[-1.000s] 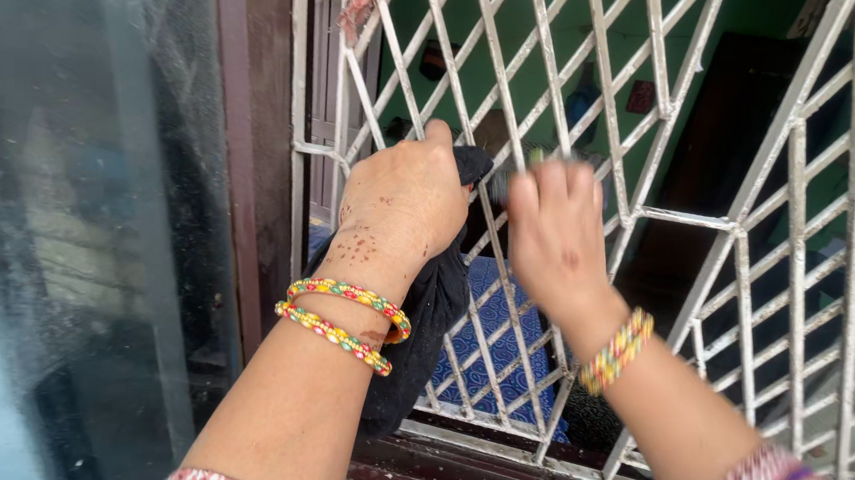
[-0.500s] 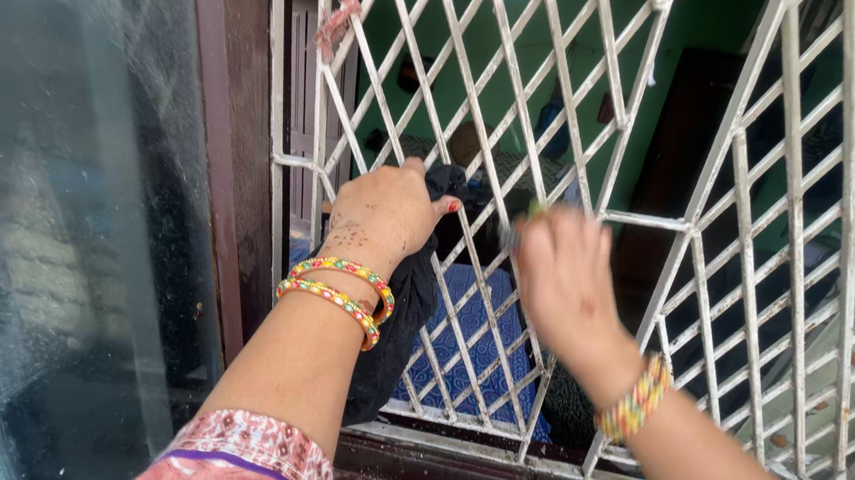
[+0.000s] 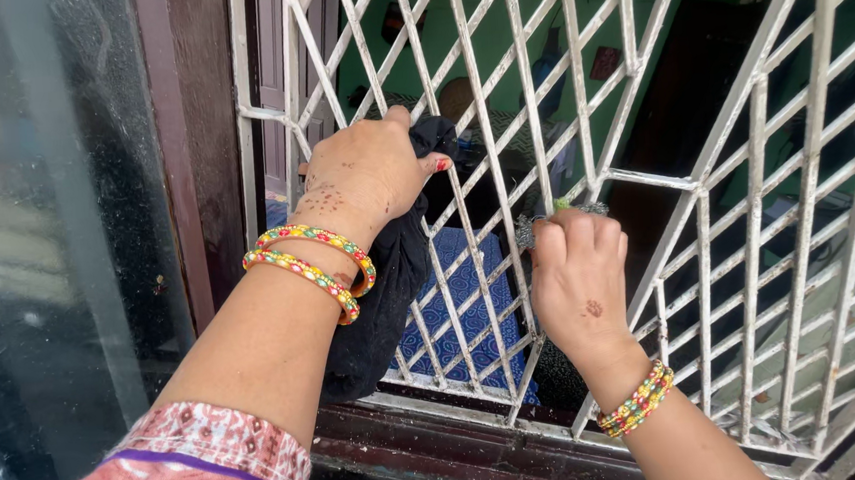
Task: The person cleans a metal security grille and the adjacent window frame using a green sponge and soapy water from a blue pitcher. They scrub the metal bars and the wooden frame, then wipe the glass pane with a black cloth.
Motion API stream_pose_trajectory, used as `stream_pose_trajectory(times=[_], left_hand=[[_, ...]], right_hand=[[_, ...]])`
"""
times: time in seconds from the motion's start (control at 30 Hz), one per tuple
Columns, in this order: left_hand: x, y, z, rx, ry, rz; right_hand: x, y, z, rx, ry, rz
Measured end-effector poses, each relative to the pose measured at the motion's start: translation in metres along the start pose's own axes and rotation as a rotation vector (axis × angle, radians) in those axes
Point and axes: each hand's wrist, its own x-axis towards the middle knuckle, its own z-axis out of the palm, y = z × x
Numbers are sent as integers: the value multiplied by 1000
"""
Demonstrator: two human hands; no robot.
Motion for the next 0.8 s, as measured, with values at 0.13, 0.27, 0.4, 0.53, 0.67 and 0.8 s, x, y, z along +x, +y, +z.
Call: stream_pose_trajectory(times=[0.13, 0.27, 0.4, 0.53, 0.67, 0.8], left_hand=[[3, -2, -2, 2, 4, 39], [5, -2, -6, 5, -41, 13], [7, 0, -6, 24, -49, 18], [11, 0, -5, 10, -44, 15], [8, 2, -4, 20, -64, -5], [5, 3, -6, 24, -78, -14]], right_hand=[[21, 6, -12, 53, 17, -15], [85, 50, -26, -35, 257, -105], [152, 98, -33, -155, 309, -121], [158, 112, -12, -86, 312, -98], [100, 87, 1, -18, 195, 41], [45, 47, -5, -17, 131, 26]])
